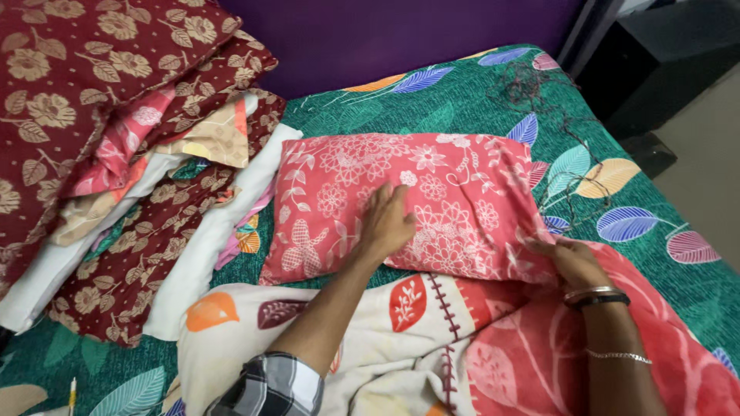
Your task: The person folds floral-patterned pillowcases and a pink cloth by hand on a bed. They smooth each item and stack them on top of other folded items.
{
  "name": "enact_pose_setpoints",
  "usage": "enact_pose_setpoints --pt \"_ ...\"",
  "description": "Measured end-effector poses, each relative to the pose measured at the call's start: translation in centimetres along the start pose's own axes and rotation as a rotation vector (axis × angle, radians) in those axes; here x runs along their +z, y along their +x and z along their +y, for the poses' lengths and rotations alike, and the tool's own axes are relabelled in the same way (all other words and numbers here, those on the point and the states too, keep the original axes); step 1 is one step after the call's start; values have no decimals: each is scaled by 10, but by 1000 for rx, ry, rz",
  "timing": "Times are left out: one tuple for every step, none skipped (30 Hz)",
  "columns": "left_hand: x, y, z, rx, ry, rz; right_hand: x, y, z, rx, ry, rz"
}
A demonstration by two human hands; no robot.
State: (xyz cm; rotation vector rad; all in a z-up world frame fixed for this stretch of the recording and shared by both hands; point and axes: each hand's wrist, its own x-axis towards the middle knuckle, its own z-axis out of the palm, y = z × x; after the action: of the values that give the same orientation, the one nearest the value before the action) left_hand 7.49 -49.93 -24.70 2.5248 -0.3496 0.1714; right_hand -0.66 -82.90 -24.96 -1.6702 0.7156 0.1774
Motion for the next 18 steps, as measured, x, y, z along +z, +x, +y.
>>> enact_pose_setpoints --pt "0 0 11 16 -31 -5 -1 2 6 -51 -94 26" --pt "0 2 22 6 -92 -31 3 4 14 -155 -67 -13" --pt "-1 5 34 -2 -155 -55 11 6 21 -261 -41 -51" --pt "-1 9 47 -10 -217 -80 20 5 26 -368 -15 -91" --pt "-1 10 59 -19 -249 -129 33 0 32 -428 -91 -83" --pt "-1 12 72 -27 -281 -179 48 -7 37 -487 -167 -74" --pt "0 15 85 -34 -311 -225 65 -16 41 -623 -213 -71" --pt "2 17 98 -4 -321 -226 80 -26 43 -758 -260 -67" --pt "6 17 111 24 -329 -229 91 -37 44 -730 -362 -31" --pt "7 16 118 52 -337 -232 99 -50 46 -699 -464 6" --pt "9 14 121 91 -261 -260 105 -59 45 -668 -566 43" --pt "14 9 124 131 -186 -287 109 -62 42 -623 -601 29" --pt "21 3 125 169 -111 -317 111 -64 42 -575 -636 13" --pt "30 -2 125 184 -36 -331 112 -65 44 -526 -671 -4" --pt "40 -5 124 203 37 -344 110 -65 48 -630 -645 -7" --pt "50 -7 121 222 111 -357 108 -64 54 -733 -619 -9" --pt "58 -10 117 238 110 -335 105 -63 63 -835 -593 -13" --pt "64 -12 110 253 108 -313 100 -61 73 -752 -651 52"
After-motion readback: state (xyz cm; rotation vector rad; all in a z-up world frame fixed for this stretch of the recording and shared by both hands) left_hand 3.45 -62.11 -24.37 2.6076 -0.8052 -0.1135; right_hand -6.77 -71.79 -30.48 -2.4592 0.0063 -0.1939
